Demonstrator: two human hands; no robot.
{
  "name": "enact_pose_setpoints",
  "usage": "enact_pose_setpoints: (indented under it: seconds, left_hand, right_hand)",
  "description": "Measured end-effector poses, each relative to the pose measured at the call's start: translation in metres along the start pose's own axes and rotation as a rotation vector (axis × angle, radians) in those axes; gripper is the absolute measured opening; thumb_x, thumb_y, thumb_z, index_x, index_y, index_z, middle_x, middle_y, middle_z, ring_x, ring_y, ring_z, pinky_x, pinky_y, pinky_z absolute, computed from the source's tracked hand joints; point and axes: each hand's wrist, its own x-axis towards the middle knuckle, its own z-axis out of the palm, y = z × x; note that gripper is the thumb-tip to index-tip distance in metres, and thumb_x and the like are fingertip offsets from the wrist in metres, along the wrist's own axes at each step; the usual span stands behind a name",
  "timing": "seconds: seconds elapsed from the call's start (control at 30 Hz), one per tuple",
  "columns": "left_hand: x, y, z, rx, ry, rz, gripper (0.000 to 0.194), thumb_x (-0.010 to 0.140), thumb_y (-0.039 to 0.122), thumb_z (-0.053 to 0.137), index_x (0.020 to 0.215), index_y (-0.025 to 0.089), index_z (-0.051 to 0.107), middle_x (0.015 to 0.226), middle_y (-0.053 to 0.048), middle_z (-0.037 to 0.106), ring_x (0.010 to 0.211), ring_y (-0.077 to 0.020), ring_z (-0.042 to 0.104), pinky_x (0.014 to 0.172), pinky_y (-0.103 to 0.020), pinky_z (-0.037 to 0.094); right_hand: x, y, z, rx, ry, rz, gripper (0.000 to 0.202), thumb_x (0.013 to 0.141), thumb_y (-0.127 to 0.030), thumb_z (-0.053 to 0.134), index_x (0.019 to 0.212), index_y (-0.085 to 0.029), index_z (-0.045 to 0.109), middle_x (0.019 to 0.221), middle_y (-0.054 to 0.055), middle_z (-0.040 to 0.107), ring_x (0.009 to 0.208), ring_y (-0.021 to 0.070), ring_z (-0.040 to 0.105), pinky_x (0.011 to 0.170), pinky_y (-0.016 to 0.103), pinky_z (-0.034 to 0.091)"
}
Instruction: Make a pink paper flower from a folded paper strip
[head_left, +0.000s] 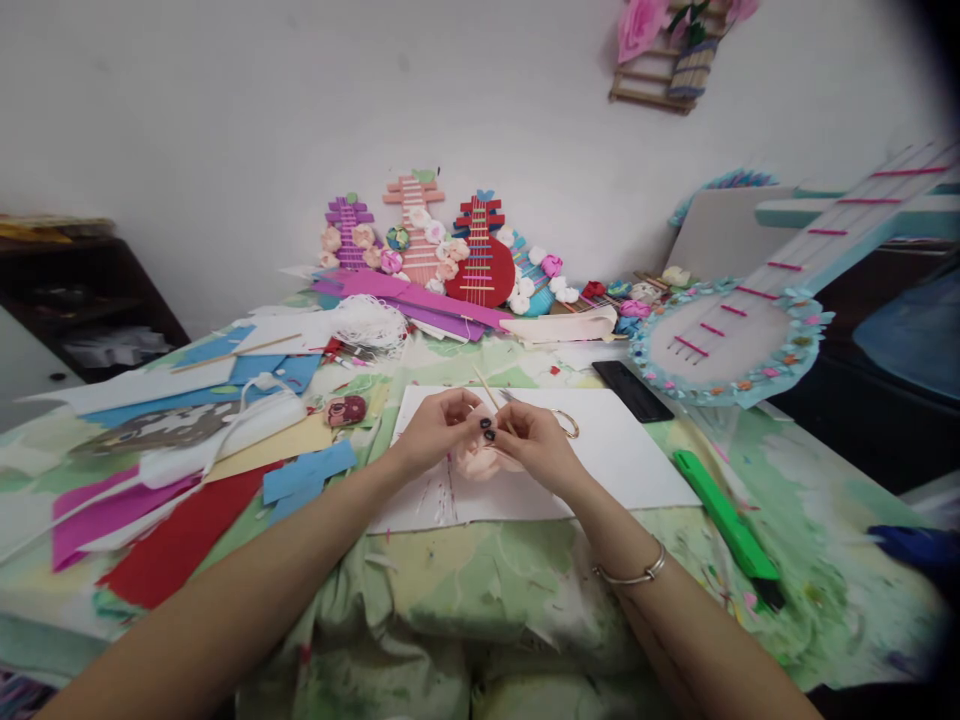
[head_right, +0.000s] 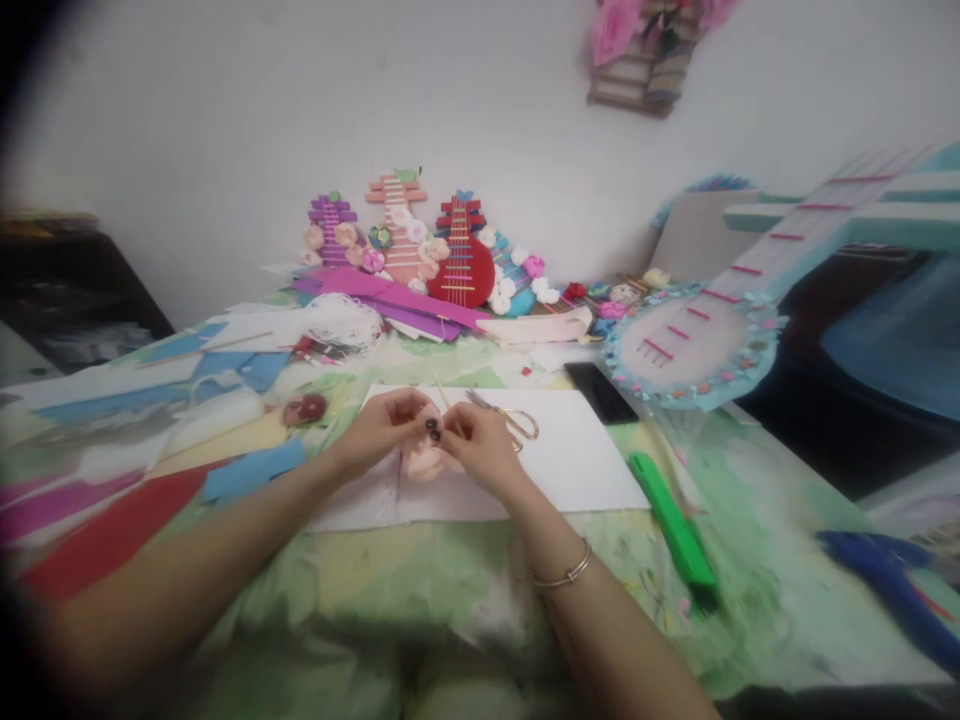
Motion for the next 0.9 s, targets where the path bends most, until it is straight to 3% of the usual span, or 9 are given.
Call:
enact_pose_setpoints:
  seconds: [0.1, 0.2, 0.33, 0.53, 0.73, 0.9]
  left_hand:
    - [0.0, 0.0, 0.0, -0.004, 0.013, -0.007, 0.031, 0.066, 0.038, 0.07, 0.076, 0.01, 0.061, 0.057, -0.001, 0.059, 0.047, -0.0088, 0.053, 0.045, -0.018, 0.041]
    - [0.0, 0.0, -0.001, -0.011, 0.01, -0.023, 0.033, 0.066, 0.039, 0.07, 0.082, 0.011, 0.063, 0.052, 0.0, 0.058, 0.044, -0.0092, 0.052, 0.044, -0.019, 0.041]
    - [0.0, 0.0, -0.001, -0.018, 0.012, -0.062, 0.032, 0.066, 0.04, 0.07, 0.074, 0.01, 0.063, 0.049, 0.0, 0.058, 0.042, -0.0093, 0.052, 0.042, -0.019, 0.04]
    - [-0.001, 0.001, -0.001, 0.031, 0.025, -0.108, 0.029, 0.068, 0.037, 0.068, 0.07, 0.008, 0.063, 0.045, -0.001, 0.057, 0.039, -0.0088, 0.051, 0.039, -0.017, 0.037]
    - [-0.003, 0.004, -0.001, 0.033, 0.022, -0.066, 0.025, 0.065, 0.03, 0.069, 0.077, 0.008, 0.066, 0.05, 0.0, 0.059, 0.04, -0.0092, 0.052, 0.04, -0.018, 0.039]
    - [-0.004, 0.004, 0.0, -0.005, -0.006, -0.072, 0.025, 0.065, 0.029, 0.07, 0.079, 0.009, 0.067, 0.05, 0.0, 0.059, 0.039, -0.0097, 0.052, 0.04, -0.019, 0.041]
  right_hand:
    - [0.0, -0.003, -0.005, -0.092, 0.021, -0.033, 0.012, 0.076, -0.024, 0.052, 0.07, -0.018, 0.06, 0.061, -0.001, 0.056, 0.056, 0.0104, 0.047, 0.053, 0.021, 0.033]
    - [0.0, -0.006, -0.014, -0.178, 0.104, -0.078, 0.02, 0.075, -0.012, 0.043, 0.075, -0.019, 0.062, 0.068, -0.001, 0.061, 0.061, 0.0114, 0.055, 0.061, 0.023, 0.038]
    - [-0.004, -0.009, -0.025, -0.219, 0.138, -0.103, 0.027, 0.076, -0.008, 0.036, 0.084, -0.022, 0.058, 0.068, -0.001, 0.064, 0.057, 0.0118, 0.055, 0.058, 0.023, 0.037]
    - [-0.008, -0.019, -0.034, -0.309, 0.043, -0.164, 0.029, 0.08, -0.012, 0.042, 0.105, -0.025, 0.046, 0.083, -0.002, 0.069, 0.057, 0.0115, 0.053, 0.056, 0.021, 0.035]
    - [-0.005, -0.016, -0.032, -0.503, -0.028, -0.228, 0.019, 0.082, -0.016, 0.047, 0.087, -0.022, 0.064, 0.082, 0.002, 0.069, 0.068, 0.0133, 0.058, 0.061, 0.021, 0.037]
    - [-0.005, -0.013, -0.028, -0.523, 0.003, -0.233, 0.025, 0.08, -0.014, 0.047, 0.091, -0.022, 0.067, 0.084, 0.002, 0.069, 0.075, 0.0153, 0.061, 0.066, 0.023, 0.04]
